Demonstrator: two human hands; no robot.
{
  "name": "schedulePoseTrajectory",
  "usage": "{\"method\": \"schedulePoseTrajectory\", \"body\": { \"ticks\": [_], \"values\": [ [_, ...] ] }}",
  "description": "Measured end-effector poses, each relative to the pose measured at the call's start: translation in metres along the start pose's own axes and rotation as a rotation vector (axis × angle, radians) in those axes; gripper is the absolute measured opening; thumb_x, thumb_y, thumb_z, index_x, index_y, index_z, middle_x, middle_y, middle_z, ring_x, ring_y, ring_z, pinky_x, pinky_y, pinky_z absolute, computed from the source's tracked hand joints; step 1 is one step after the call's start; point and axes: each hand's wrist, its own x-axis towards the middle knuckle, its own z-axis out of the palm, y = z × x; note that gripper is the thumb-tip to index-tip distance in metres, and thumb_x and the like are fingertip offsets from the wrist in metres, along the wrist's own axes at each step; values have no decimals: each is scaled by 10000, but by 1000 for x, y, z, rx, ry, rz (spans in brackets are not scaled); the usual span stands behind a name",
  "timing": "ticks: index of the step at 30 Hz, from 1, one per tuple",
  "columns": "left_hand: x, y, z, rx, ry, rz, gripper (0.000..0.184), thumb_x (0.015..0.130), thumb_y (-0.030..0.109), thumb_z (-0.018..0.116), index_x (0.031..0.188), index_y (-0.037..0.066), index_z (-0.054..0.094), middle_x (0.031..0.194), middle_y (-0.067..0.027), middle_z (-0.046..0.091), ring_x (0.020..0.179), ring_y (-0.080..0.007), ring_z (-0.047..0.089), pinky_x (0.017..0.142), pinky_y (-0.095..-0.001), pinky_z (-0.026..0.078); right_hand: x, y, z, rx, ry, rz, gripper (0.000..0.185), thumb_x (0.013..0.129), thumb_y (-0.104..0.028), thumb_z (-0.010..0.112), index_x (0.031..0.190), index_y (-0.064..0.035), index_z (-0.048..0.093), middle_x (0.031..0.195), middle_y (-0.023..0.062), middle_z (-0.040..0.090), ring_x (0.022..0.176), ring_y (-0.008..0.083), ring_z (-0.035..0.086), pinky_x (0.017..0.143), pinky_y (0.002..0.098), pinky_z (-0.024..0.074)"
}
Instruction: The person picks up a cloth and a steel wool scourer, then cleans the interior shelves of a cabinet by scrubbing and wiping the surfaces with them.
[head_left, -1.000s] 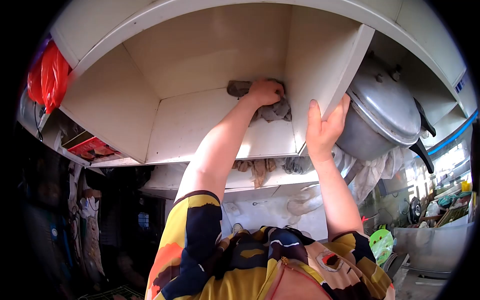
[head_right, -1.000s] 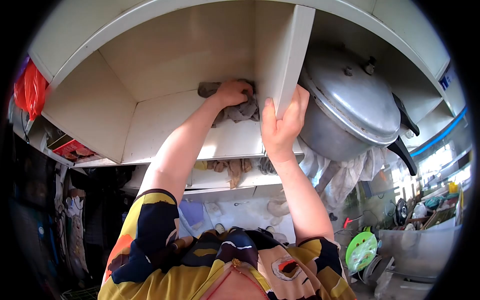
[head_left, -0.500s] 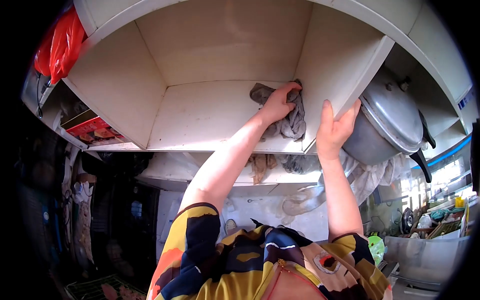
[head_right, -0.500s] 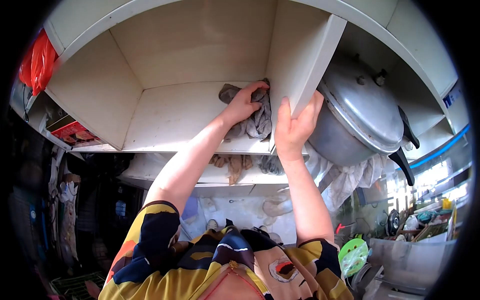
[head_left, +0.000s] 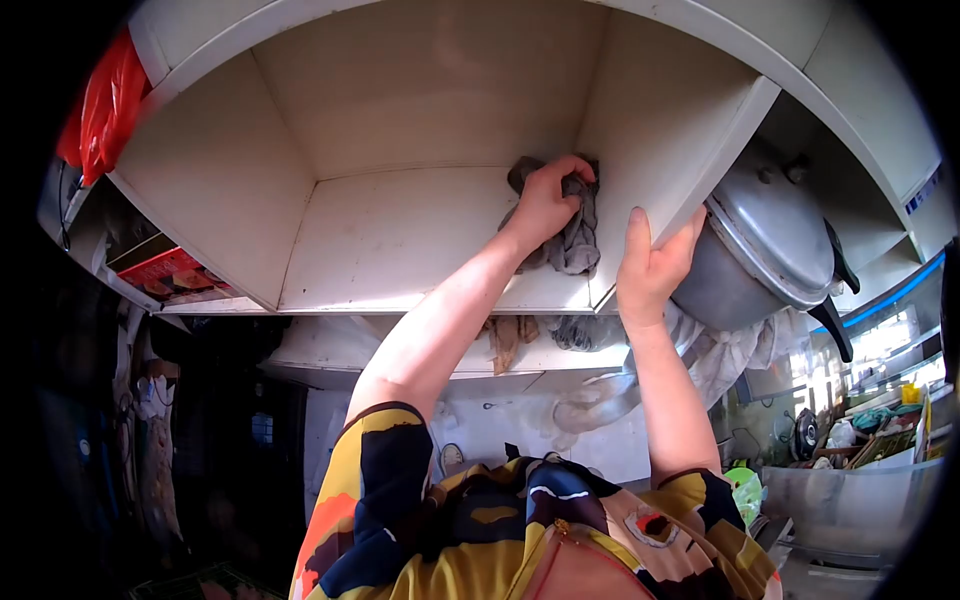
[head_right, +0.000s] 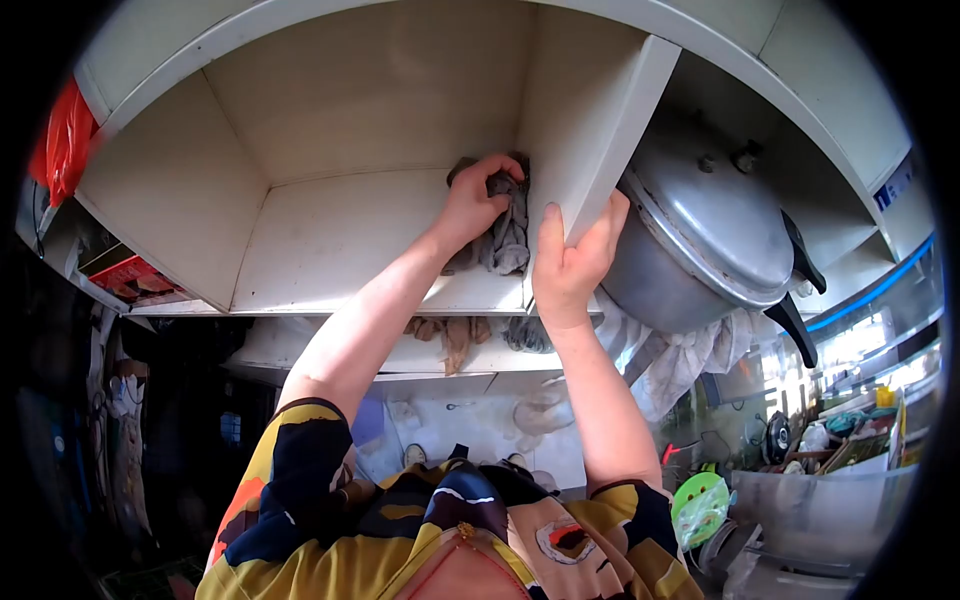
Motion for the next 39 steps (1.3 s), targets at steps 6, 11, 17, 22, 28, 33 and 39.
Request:
{"method": "schedulePoseTrajectory", "body": {
  "ticks": [6, 11, 17, 22, 28, 33, 39],
  "values": [
    [-47, 30, -4, 167, -274, 132, 303, 664, -103, 512, 909, 49, 604, 929, -94, 605, 951, -291, 568, 834, -358, 450, -1, -2, 0, 58, -12, 55, 371, 834, -26, 581, 1182, 46, 474, 1111, 192, 481, 1008, 341, 505, 893, 387, 399],
    [-19, -2, 4, 515, -59, 246, 392, 660, -129, 489, 1000, 29, 603, 1051, -125, 604, 1053, -354, 524, 880, -401, 455, -2, -3, -1, 66, -15, 60, 367, 840, -32, 577, 1182, 49, 471, 1116, 195, 482, 1014, 340, 501, 901, 389, 397],
    [30, -53, 2, 1021, 23, 225, 403, 802, -1, 536, 1200, 67, 546, 1342, -51, 452, 1214, -275, 444, 964, -378, 450, -3, 4, -4, 22, -56, 47, 386, 845, -33, 576, 1203, 48, 456, 1141, 201, 481, 1025, 344, 500, 909, 400, 397],
    [18, -46, -37, 1040, 80, -48, 293, 838, 45, 526, 1129, 77, 546, 1226, -91, 473, 1159, -309, 461, 901, -409, 479, -2, 2, -6, 12, -64, 24, 405, 838, -14, 576, 1219, 41, 452, 1156, 203, 481, 1038, 344, 500, 911, 403, 401],
    [0, -59, -105, 1167, 386, -163, 408, 731, 38, 679, 1101, 48, 508, 1155, -157, 462, 1084, -373, 478, 857, -436, 487, -4, 1, -3, 18, -44, 49, 409, 830, -1, 578, 1219, 38, 456, 1152, 200, 482, 1035, 340, 503, 907, 397, 405],
    [18, -49, -53, 1201, 325, -200, 493, 712, 195, 760, 1118, 59, 516, 1184, -159, 459, 1098, -377, 474, 869, -444, 463, -3, -1, -2, 14, -23, 15, 407, 833, 0, 574, 1218, 52, 453, 1138, 202, 481, 1030, 347, 504, 900, 398, 404],
    [27, -48, 14, 1237, -130, -149, 399, 794, 422, 647, 1146, 236, 634, 1195, -54, 538, 1182, -324, 432, 928, -531, 376, -2, -2, -1, 36, -7, 24, 378, 839, 0, 570, 1197, 62, 468, 1111, 211, 484, 1002, 369, 511, 892, 402, 402]
  ]
}}
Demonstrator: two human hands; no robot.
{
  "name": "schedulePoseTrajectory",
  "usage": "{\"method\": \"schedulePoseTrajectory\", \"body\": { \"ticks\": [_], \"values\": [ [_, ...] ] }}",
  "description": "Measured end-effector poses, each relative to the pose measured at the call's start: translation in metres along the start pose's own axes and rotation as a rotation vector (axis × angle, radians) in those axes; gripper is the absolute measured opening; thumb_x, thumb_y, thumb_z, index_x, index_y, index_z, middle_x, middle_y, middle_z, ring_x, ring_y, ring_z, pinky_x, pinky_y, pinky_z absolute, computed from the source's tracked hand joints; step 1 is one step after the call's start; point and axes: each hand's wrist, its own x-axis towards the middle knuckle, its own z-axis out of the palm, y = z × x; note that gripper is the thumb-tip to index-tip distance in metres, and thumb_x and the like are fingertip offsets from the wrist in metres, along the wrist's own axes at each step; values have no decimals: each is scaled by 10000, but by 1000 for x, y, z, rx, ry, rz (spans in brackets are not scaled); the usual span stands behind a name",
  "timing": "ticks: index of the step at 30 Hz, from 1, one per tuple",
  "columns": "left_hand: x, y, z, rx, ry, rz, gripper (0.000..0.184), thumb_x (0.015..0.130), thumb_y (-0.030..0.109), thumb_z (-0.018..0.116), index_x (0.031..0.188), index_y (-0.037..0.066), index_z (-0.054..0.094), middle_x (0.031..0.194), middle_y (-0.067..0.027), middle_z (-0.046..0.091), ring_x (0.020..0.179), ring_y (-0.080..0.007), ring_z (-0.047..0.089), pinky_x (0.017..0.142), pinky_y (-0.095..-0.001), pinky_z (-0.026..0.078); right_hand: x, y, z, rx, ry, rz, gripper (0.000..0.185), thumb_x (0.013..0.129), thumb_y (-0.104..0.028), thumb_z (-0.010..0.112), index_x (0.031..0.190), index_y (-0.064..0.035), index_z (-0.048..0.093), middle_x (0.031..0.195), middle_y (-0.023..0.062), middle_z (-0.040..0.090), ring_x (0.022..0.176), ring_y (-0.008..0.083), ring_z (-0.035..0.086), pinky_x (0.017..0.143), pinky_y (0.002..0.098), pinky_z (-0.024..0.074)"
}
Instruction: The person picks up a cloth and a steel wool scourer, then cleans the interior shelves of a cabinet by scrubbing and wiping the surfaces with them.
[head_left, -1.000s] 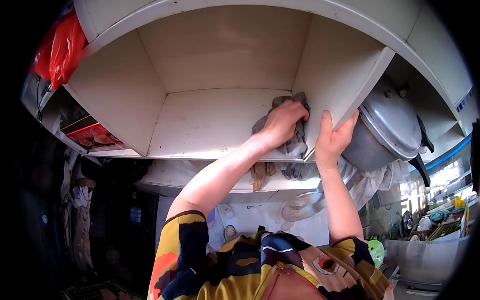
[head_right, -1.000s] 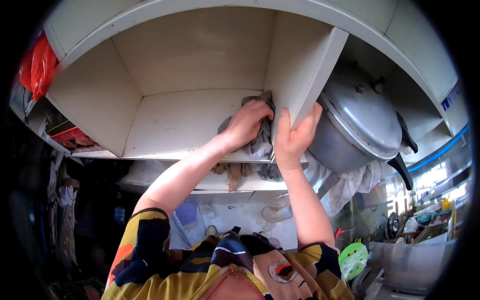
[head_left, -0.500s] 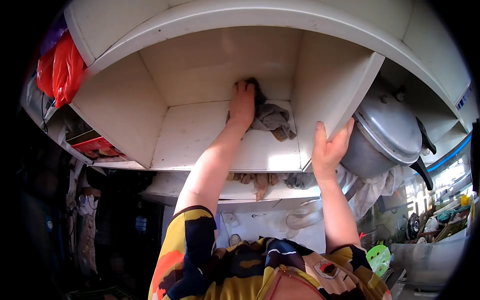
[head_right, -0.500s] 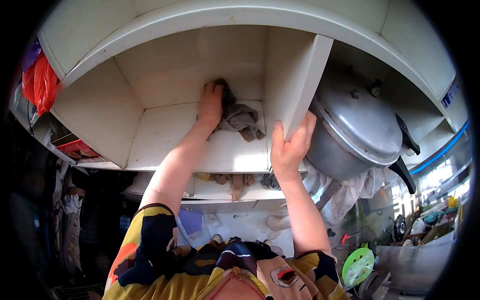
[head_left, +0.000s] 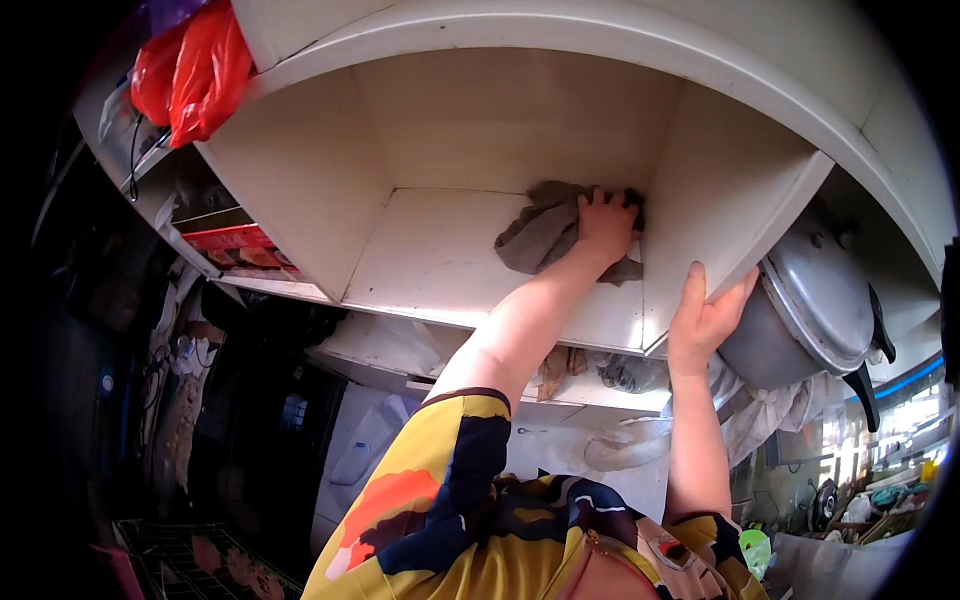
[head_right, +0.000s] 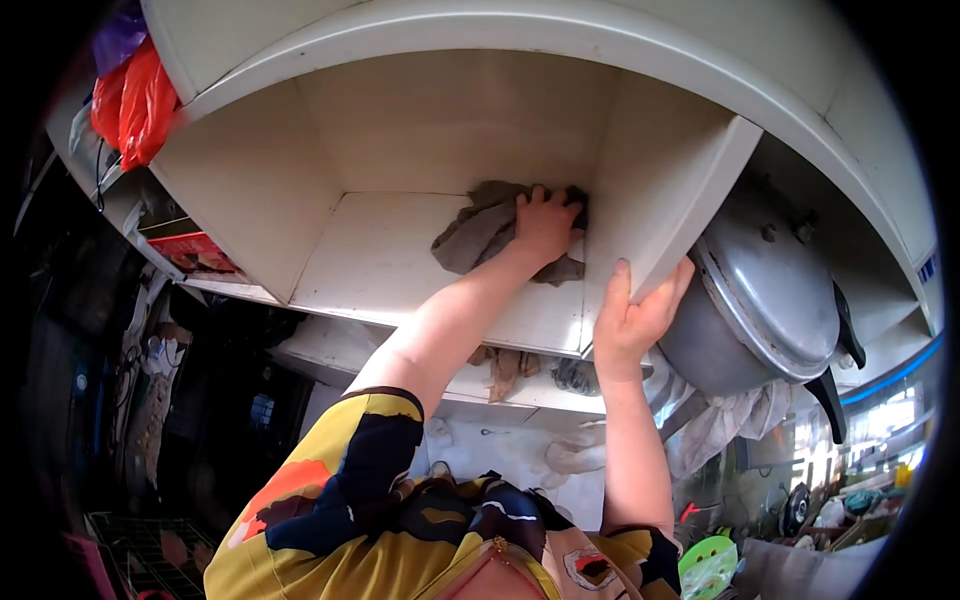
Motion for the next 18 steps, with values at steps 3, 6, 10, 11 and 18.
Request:
{"method": "schedulePoseTrajectory", "body": {
  "ticks": [3, 6, 10, 11, 18],
  "values": [
    [-1, -27, -7, 22, -81, 12, 340, 827, 406, 596, 1069, 184, 679, 1163, -63, 573, 1177, -290, 459, 921, -505, 398, 1, 0, -3, -12, -20, -8, 364, 837, -1, 578, 1182, 60, 479, 1106, 209, 486, 1010, 369, 513, 893, 403, 401],
    [-10, -75, -19, 40, -134, -184, 342, 842, 373, 550, 1040, 132, 691, 1176, -66, 584, 1183, -271, 478, 891, -473, 443, 2, -3, -2, -7, -22, -4, 350, 838, -4, 580, 1170, 57, 485, 1108, 208, 490, 1009, 370, 515, 899, 408, 398],
    [-52, -177, -41, 100, -141, -430, 392, 861, 370, 488, 1068, 90, 667, 1214, -88, 578, 1204, -294, 477, 890, -469, 483, 0, -4, -1, -43, -8, 9, 322, 842, -6, 581, 1147, 57, 496, 1114, 206, 497, 1005, 370, 512, 903, 404, 394],
    [-65, -204, -46, 113, -131, -489, 416, 867, 375, 471, 1096, 78, 650, 1227, -96, 573, 1200, -295, 482, 903, -468, 478, 0, -5, -2, -38, -13, 34, 322, 850, -10, 574, 1155, 57, 497, 1131, 192, 495, 1043, 350, 505, 932, 389, 380],
    [-78, -280, -59, 267, -177, -576, 412, 843, 285, 477, 1150, 57, 627, 1241, -123, 588, 1180, -289, 527, 900, -426, 480, 2, -6, -1, -26, -17, 14, 320, 844, 5, 572, 1151, 56, 498, 1121, 203, 491, 1028, 357, 509, 911, 393, 391]
  ]
}}
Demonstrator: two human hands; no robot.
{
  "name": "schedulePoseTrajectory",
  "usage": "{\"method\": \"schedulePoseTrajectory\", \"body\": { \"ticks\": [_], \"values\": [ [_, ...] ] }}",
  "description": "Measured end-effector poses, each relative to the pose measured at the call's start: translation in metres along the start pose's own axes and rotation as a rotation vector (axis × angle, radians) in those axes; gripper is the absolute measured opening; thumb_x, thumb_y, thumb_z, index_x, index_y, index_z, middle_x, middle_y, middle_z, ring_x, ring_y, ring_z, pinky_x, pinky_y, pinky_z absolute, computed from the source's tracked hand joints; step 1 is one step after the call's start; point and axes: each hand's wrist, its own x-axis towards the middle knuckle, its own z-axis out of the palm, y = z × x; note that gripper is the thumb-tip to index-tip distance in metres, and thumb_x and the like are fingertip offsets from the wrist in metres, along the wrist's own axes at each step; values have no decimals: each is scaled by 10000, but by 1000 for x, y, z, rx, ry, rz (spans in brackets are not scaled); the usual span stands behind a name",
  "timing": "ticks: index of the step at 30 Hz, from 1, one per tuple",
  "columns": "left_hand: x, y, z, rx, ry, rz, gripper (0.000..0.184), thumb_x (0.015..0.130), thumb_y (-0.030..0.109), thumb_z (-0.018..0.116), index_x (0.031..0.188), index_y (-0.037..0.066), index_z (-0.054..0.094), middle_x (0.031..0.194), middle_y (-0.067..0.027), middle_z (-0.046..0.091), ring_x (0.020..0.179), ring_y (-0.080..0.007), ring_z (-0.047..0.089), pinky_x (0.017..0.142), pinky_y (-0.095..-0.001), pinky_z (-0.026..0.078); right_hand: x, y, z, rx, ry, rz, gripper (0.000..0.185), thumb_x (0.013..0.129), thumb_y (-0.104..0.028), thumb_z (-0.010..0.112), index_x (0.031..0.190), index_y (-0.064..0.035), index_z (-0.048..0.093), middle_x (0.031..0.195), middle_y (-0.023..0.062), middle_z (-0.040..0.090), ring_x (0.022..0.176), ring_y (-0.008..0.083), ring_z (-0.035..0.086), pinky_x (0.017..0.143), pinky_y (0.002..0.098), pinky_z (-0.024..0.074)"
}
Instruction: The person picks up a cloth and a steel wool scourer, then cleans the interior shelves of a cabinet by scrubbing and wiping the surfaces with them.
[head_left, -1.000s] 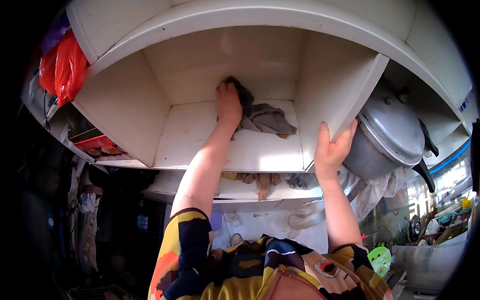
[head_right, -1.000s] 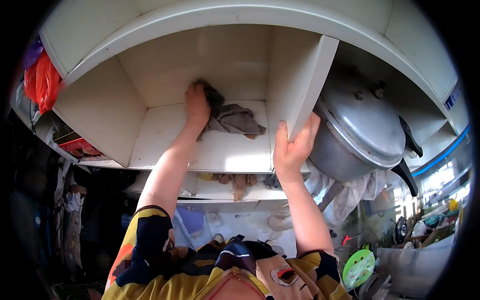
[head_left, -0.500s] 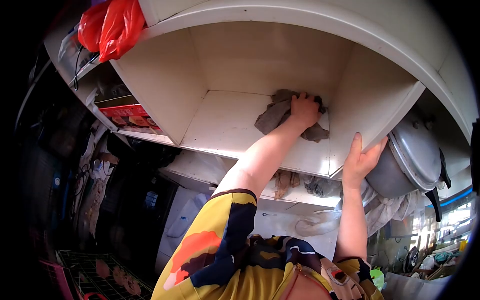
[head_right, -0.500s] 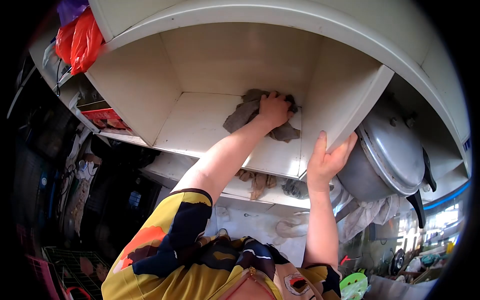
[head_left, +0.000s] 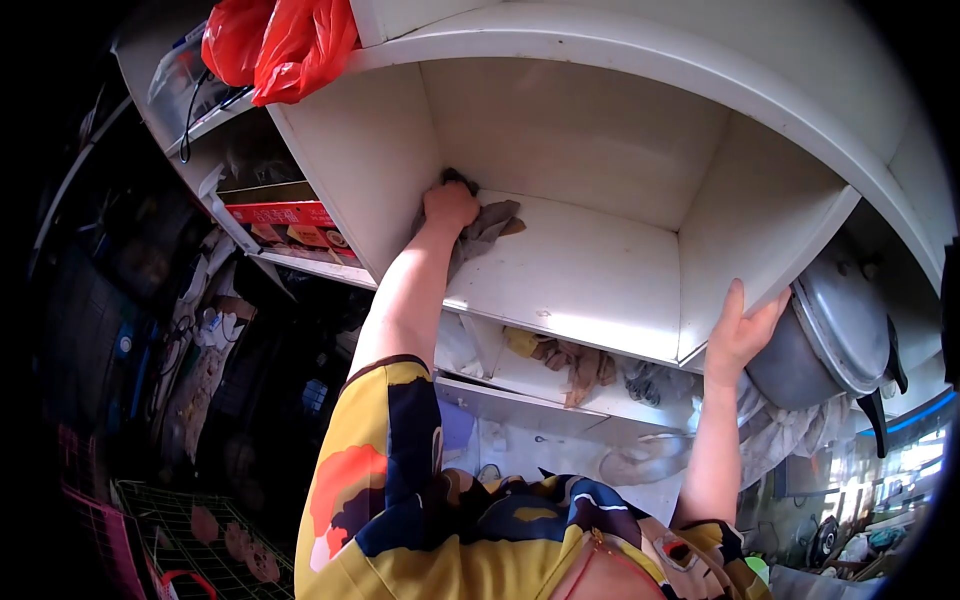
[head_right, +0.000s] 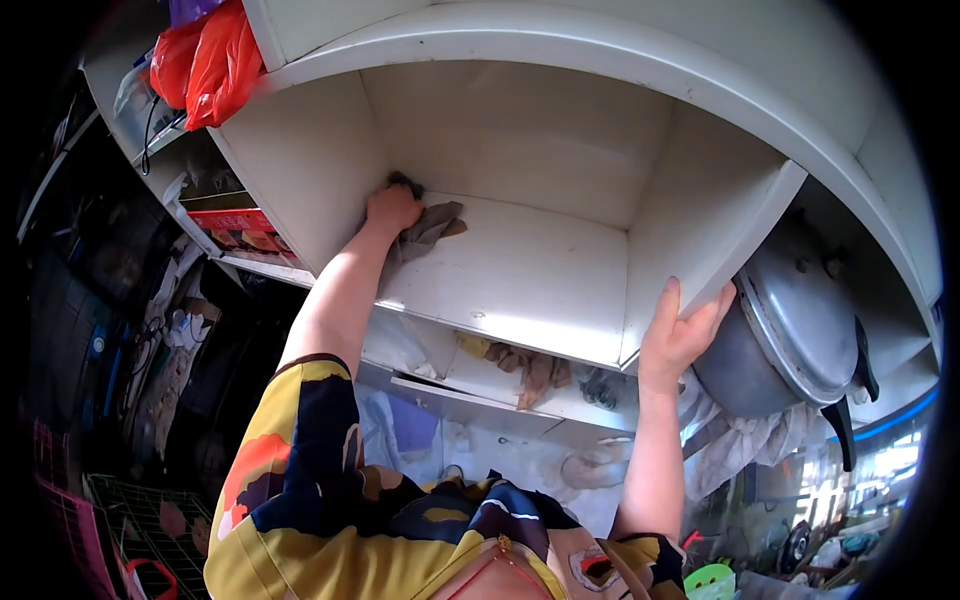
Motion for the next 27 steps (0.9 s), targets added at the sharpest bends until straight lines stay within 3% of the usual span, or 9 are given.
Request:
{"method": "schedulePoseTrajectory", "body": {
  "ticks": [5, 13, 15, 18, 20, 22, 24, 26, 27],
  "values": [
    [-8, 4, -15, 56, -103, 17, 373, 857, 306, 477, 1077, 80, 675, 1114, -120, 654, 1027, -306, 633, 855, -419, 508, 0, 2, 0, 45, -3, -4, 334, 847, -1, 568, 1167, 52, 490, 1130, 201, 489, 1040, 356, 514, 916, 393, 391],
    [-57, 4, -24, 7, -103, -68, 320, 841, 210, 481, 1050, 84, 688, 1129, -155, 643, 1055, -308, 621, 865, -409, 506, -3, 3, 1, 20, 2, -1, 325, 853, -16, 568, 1162, 48, 493, 1118, 202, 498, 1039, 364, 514, 912, 403, 395],
    [-49, 8, -21, -338, 28, -140, 324, 834, 204, 474, 1038, 63, 683, 1104, -174, 645, 1064, -360, 603, 886, -432, 492, -2, 4, 1, -3, -2, -15, 335, 854, -24, 575, 1172, 45, 495, 1124, 199, 497, 1041, 362, 516, 914, 407, 395],
    [-39, 40, -30, -495, 5, -193, 313, 834, 154, 496, 1031, -39, 644, 1066, -222, 644, 1021, -353, 622, 830, -404, 509, -2, 6, 0, 6, -15, 13, 368, 854, -30, 578, 1203, 48, 486, 1159, 208, 490, 1078, 357, 501, 930, 405, 389],
    [-26, 62, -10, -1544, 198, -676, 289, 820, 99, 493, 988, -100, 617, 1004, -275, 635, 980, -384, 620, 780, -425, 494, -1, -8, -3, -83, 14, 13, 387, 856, -32, 578, 1222, 45, 482, 1183, 210, 485, 1104, 354, 488, 941, 410, 381],
    [-25, 74, -2, -1480, 300, -719, 263, 808, 85, 525, 959, -116, 603, 978, -278, 634, 939, -384, 624, 753, -434, 486, -4, -30, -11, -211, 105, -107, 430, 856, -18, 568, 1272, 27, 470, 1256, 209, 462, 1163, 342, 452, 973, 423, 358],
    [-25, 83, 8, -1411, 396, -767, 244, 796, 71, 556, 929, -131, 590, 951, -280, 633, 899, -384, 629, 726, -442, 478, -14, -67, -10, -18, 87, -124, 377, 833, 8, 565, 1209, 28, 536, 1240, 195, 491, 1154, 322, 458, 964, 417, 367],
    [-28, 87, 18, -1620, 623, -732, 258, 749, 89, 654, 871, -124, 572, 881, -263, 627, 825, -387, 622, 712, -448, 478, -29, -86, 10, -11, -201, -239, 321, 807, 23, 558, 1122, -5, 612, 1191, 175, 532, 1120, 320, 473, 938, 403, 395],
    [-49, 82, -8, -1748, 531, -648, 327, 712, 124, 730, 872, -103, 555, 922, -260, 607, 894, -412, 594, 772, -465, 464, -33, -90, 29, 69, -306, -259, 303, 799, 18, 562, 1091, -19, 632, 1170, 163, 547, 1106, 323, 480, 929, 403, 404]
  ]
}}
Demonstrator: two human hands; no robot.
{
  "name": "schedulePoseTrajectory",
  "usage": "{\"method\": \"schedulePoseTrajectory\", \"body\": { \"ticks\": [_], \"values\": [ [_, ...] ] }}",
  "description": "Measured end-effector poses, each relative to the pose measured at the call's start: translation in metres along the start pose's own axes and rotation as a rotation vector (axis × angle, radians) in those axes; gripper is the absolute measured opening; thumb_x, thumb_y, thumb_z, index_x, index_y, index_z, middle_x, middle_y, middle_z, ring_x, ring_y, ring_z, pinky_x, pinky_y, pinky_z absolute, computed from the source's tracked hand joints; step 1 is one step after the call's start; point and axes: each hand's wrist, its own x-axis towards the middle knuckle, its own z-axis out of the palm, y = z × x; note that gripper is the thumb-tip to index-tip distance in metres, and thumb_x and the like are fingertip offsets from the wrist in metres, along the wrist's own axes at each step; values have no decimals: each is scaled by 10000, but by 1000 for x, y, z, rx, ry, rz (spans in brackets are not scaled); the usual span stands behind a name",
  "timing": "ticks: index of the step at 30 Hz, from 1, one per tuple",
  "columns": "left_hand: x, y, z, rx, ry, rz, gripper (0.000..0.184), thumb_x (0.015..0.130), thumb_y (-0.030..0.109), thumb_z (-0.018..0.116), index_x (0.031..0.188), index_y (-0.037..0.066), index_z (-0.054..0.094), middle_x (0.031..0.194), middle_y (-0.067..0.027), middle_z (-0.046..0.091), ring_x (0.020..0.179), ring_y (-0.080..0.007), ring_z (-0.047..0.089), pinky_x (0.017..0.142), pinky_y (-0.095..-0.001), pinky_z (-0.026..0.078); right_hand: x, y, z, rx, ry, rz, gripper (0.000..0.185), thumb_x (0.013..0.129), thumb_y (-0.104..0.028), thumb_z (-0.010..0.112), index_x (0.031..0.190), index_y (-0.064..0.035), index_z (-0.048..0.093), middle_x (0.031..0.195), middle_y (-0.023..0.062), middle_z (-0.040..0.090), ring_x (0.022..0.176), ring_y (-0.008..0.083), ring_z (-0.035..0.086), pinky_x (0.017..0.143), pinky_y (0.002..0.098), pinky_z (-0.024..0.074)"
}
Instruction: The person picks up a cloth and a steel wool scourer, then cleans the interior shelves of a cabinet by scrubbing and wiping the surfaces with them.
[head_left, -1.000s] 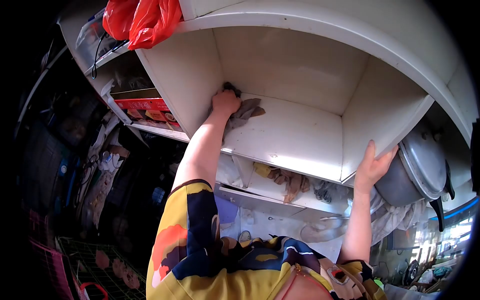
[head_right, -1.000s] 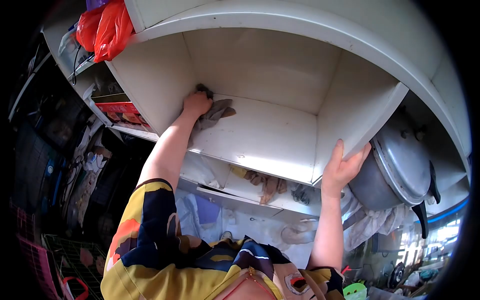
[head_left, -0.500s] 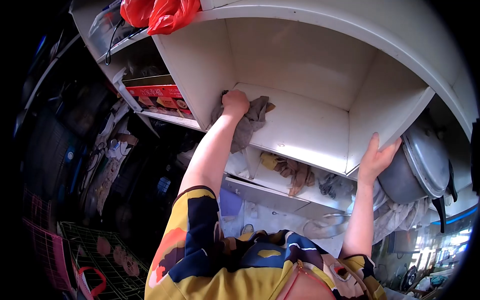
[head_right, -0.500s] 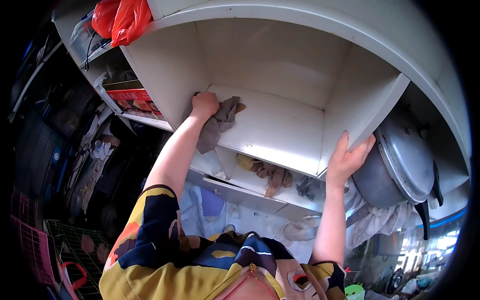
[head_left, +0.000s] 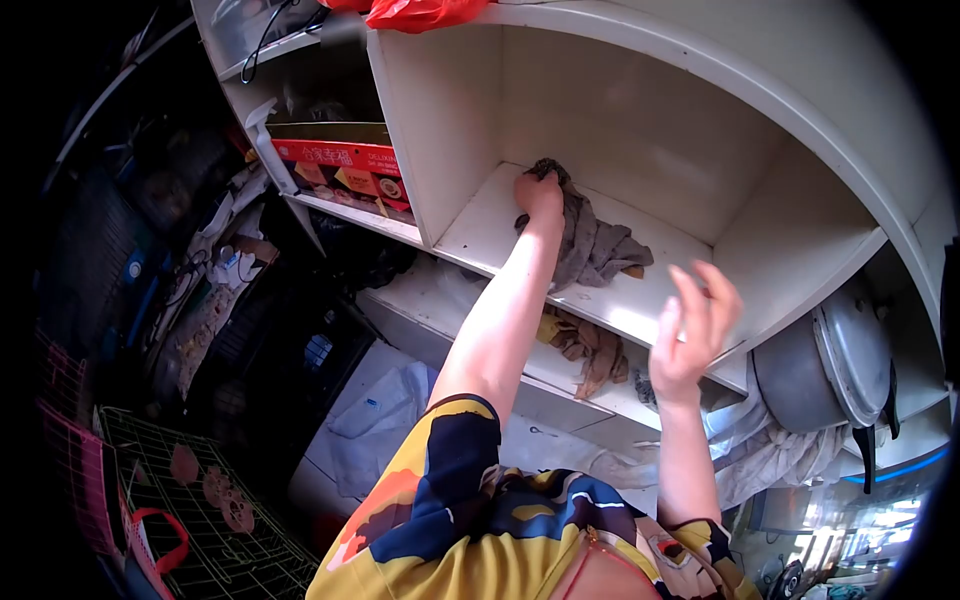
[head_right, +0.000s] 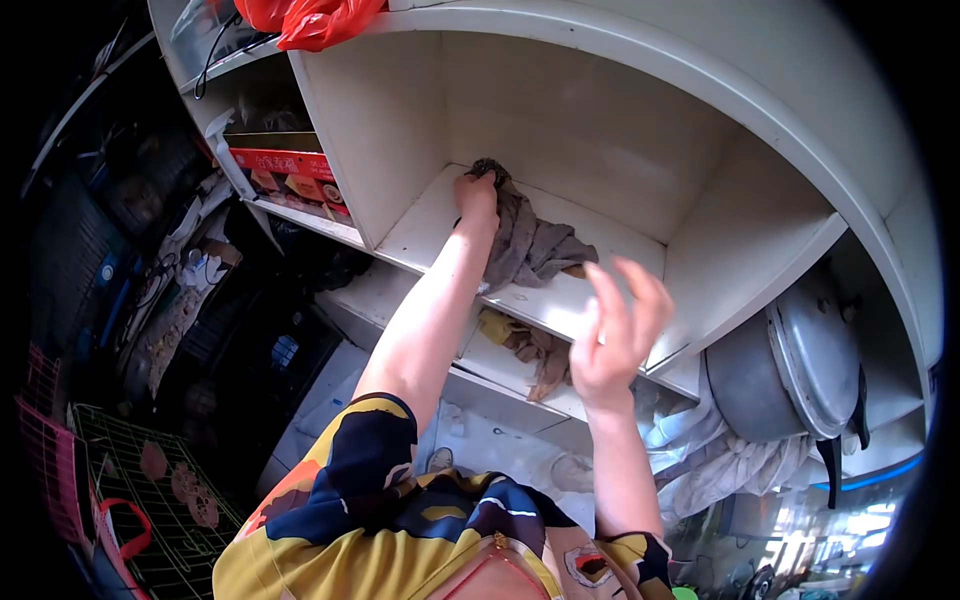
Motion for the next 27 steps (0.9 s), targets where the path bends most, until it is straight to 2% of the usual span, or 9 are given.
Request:
{"method": "schedulePoseTrajectory", "body": {
  "ticks": [4, 9, 11, 15, 17, 19, 21, 22, 27],
  "values": [
    [22, 0, -20, 282, -161, 256, 385, 739, 205, 731, 921, -89, 561, 991, -256, 583, 985, -427, 556, 837, -471, 444, 12, 10, 95, 257, -232, 115, 343, 807, -17, 558, 1141, -62, 620, 1213, 146, 535, 1111, 345, 483, 951, 410, 406],
    [1, 15, -69, 666, -313, 443, 315, 888, 233, 538, 1031, -44, 592, 1036, -255, 571, 1024, -408, 542, 874, -448, 433, 10, 30, 196, 265, -497, 219, 489, 839, -164, 540, 1326, -178, 495, 1456, 125, 345, 1282, 388, 353, 1062, 431, 336],
    [-6, 20, -94, 722, -474, 462, 289, 910, 184, 483, 1091, -10, 596, 1045, -232, 581, 1026, -410, 537, 879, -459, 434, 20, 12, 204, 76, -687, 291, 528, 826, -204, 555, 1348, -207, 477, 1482, 96, 318, 1307, 373, 328, 1066, 460, 323],
    [-42, 29, -138, 706, -422, 708, 237, 860, 86, 517, 1065, 2, 599, 1027, -170, 603, 946, -371, 568, 826, -445, 461, 30, 19, 235, -42, -817, 325, 538, 794, -243, 602, 1323, -231, 507, 1451, 65, 364, 1296, 341, 345, 1032, 485, 342],
    [-43, 18, -152, 692, -395, 768, 221, 821, 45, 536, 1030, 9, 598, 1000, -152, 607, 920, -353, 574, 810, -428, 467, 50, 8, 234, -318, -953, 193, 520, 764, -272, 635, 1275, -227, 551, 1370, 53, 443, 1256, 308, 386, 985, 485, 370],
    [-42, 11, -160, 678, -363, 826, 217, 783, 4, 554, 995, 17, 598, 973, -134, 611, 894, -335, 580, 793, -412, 472, 46, 11, 248, -366, -829, 45, 523, 741, -248, 664, 1253, -218, 559, 1293, 51, 505, 1192, 306, 433, 918, 464, 410],
    [-39, 6, -162, 560, -390, 917, 204, 728, -35, 570, 922, 28, 580, 922, -113, 608, 863, -314, 580, 768, -396, 476, 47, 19, 268, -133, -491, -239, 509, 743, -198, 675, 1242, -197, 571, 1252, 50, 529, 1194, 315, 436, 941, 454, 413],
    [-38, 6, -162, 548, -378, 934, 179, 718, -40, 567, 882, 32, 562, 895, -105, 605, 830, -306, 576, 749, -390, 476, 45, 29, 283, 120, -620, -253, 477, 765, -173, 658, 1235, -169, 576, 1287, 81, 512, 1209, 310, 450, 974, 431, 418],
    [-39, 5, -161, 519, -354, 926, 197, 701, -57, 559, 876, 34, 562, 879, -103, 600, 815, -307, 574, 735, -394, 475, 44, 58, 329, 103, -728, -29, 433, 772, -125, 603, 1202, -78, 588, 1350, 148, 485, 1181, 309, 508, 984, 383, 428]
  ]
}}
